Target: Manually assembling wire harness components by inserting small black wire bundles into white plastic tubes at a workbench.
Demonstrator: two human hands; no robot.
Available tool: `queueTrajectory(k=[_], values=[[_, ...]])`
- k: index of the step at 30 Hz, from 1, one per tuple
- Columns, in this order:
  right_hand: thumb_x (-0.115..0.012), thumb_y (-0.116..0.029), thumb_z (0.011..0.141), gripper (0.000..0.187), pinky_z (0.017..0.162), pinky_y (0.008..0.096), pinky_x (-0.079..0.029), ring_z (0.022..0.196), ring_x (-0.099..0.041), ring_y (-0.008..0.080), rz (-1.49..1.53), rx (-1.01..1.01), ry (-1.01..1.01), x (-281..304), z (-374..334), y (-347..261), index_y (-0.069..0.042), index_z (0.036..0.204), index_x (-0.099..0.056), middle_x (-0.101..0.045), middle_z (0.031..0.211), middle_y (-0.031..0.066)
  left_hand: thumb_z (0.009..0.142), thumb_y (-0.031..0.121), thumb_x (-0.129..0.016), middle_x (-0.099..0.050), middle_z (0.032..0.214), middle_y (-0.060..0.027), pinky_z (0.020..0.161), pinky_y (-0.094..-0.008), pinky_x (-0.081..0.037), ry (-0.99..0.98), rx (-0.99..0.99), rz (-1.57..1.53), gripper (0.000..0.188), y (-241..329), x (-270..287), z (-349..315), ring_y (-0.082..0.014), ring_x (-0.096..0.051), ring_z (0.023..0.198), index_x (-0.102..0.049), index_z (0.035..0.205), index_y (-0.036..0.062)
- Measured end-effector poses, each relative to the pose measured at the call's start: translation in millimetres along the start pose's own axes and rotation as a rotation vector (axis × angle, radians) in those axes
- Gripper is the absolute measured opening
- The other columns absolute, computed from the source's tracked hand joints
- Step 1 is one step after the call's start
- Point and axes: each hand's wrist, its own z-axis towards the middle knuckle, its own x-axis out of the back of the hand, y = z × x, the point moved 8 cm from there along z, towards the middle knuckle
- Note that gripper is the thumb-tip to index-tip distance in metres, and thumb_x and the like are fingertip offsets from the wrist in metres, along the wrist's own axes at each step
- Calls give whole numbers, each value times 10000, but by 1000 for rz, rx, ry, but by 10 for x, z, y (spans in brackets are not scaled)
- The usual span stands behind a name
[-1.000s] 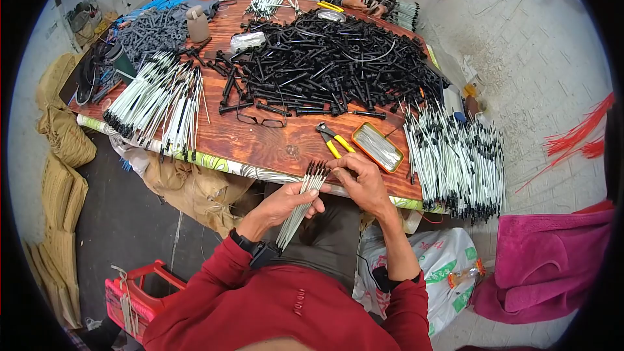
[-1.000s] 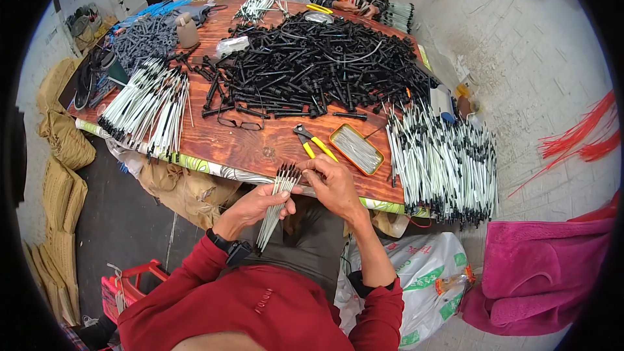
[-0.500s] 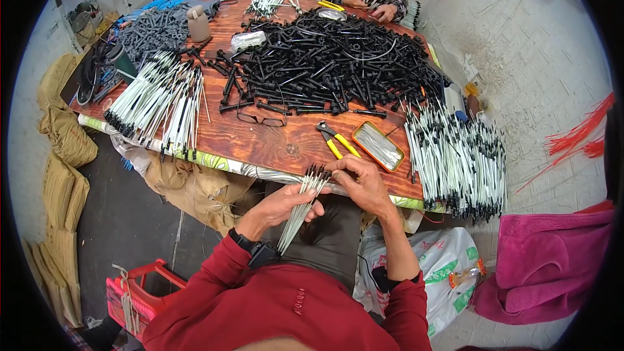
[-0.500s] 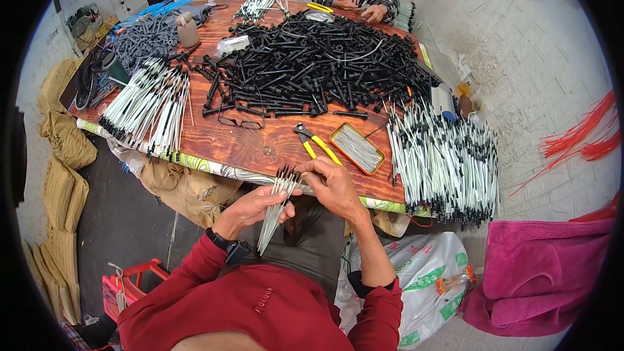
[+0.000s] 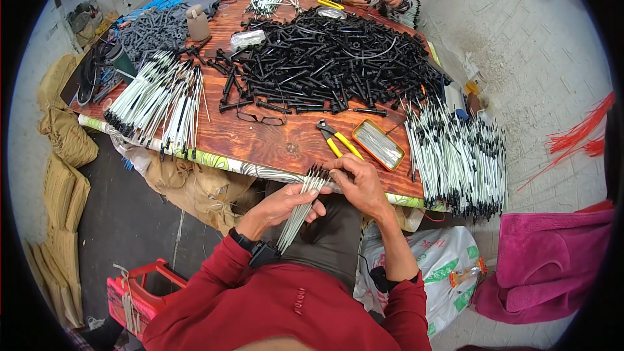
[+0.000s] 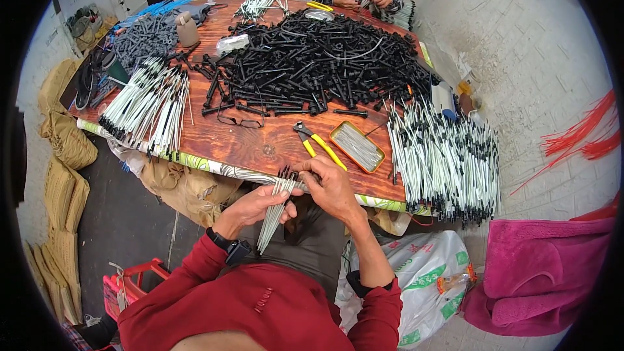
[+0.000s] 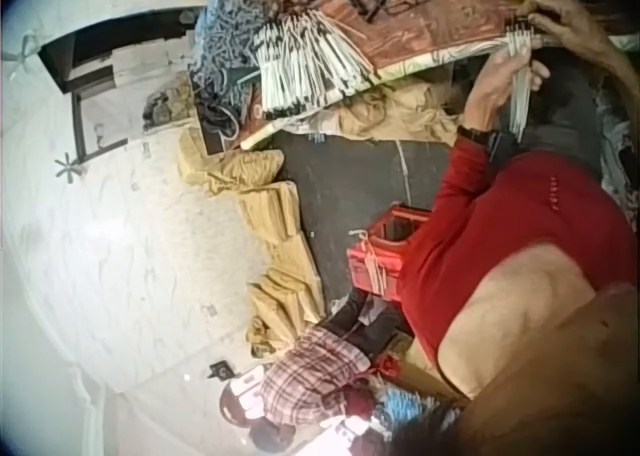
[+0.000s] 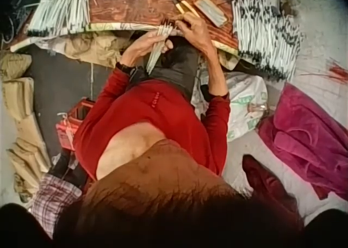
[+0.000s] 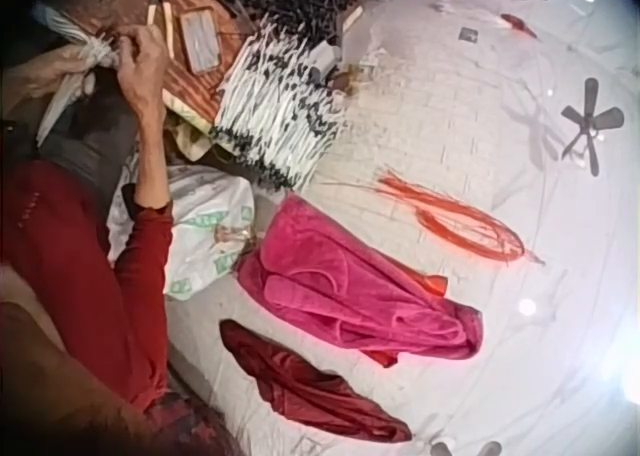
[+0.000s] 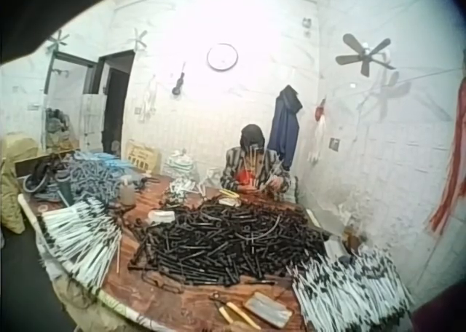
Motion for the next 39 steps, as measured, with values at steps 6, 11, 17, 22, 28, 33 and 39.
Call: queueTrajectory(k=[6,11,17,22,28,33,39], values=[[-622,6,886,174,744,308,-501,841,-651,202,-20,40,-17,-11,-1,-21,4,1043,-697,-660,899,96,1048,259,-500,-694,942,-81,695,-274,-506,-12,-1,-17,415,-5,-10,-8,-138,-612,753,-498,1392,27],[-611,15,889,184,752,321,-501,849,-646,209,-3,32,-24,-16,-5,-17,2,1052,-697,-653,911,102,1049,259,-498,-694,945,-83,696,-272,-504,-16,-4,-65,416,-23,-10,-16,-135,-610,751,-494,1394,27],[-610,13,891,179,760,326,-498,860,-643,211,-26,9,-29,-28,-14,-17,0,1047,-697,-651,920,102,1049,265,-497,-694,950,-86,694,-271,-505,-11,-6,-22,428,-32,-6,-3,-131,-610,752,-485,1403,24],[-612,7,889,171,764,323,-500,863,-643,207,12,-11,-35,-45,-5,68,1,1038,-695,-652,927,103,1051,275,-494,-695,961,-92,700,-274,-510,-35,2,-4,449,-36,5,0,-134,-618,764,-469,1420,21],[-609,5,882,168,771,320,-511,874,-652,216,-6,2,-96,-68,12,0,10,1030,-687,-646,929,103,1051,281,-492,-697,977,-102,713,-278,-519,-52,25,6,460,-41,0,-23,-138,-630,785,-459,1432,23],[-599,15,897,169,795,295,-511,891,-645,181,84,-38,-47,-95,6,118,13,1043,-684,-635,951,80,1051,282,-494,-696,989,-111,722,-282,-523,-43,32,-1,461,-14,4,3,-144,-634,791,-458,1433,27],[-583,-6,893,170,784,318,-524,894,-673,219,124,-51,-7,-149,-17,118,28,1030,-678,-689,970,111,1055,316,-479,-702,963,-78,691,-256,-540,-43,14,-12,457,-34,29,-13,-112,-644,767,-471,1423,46]])
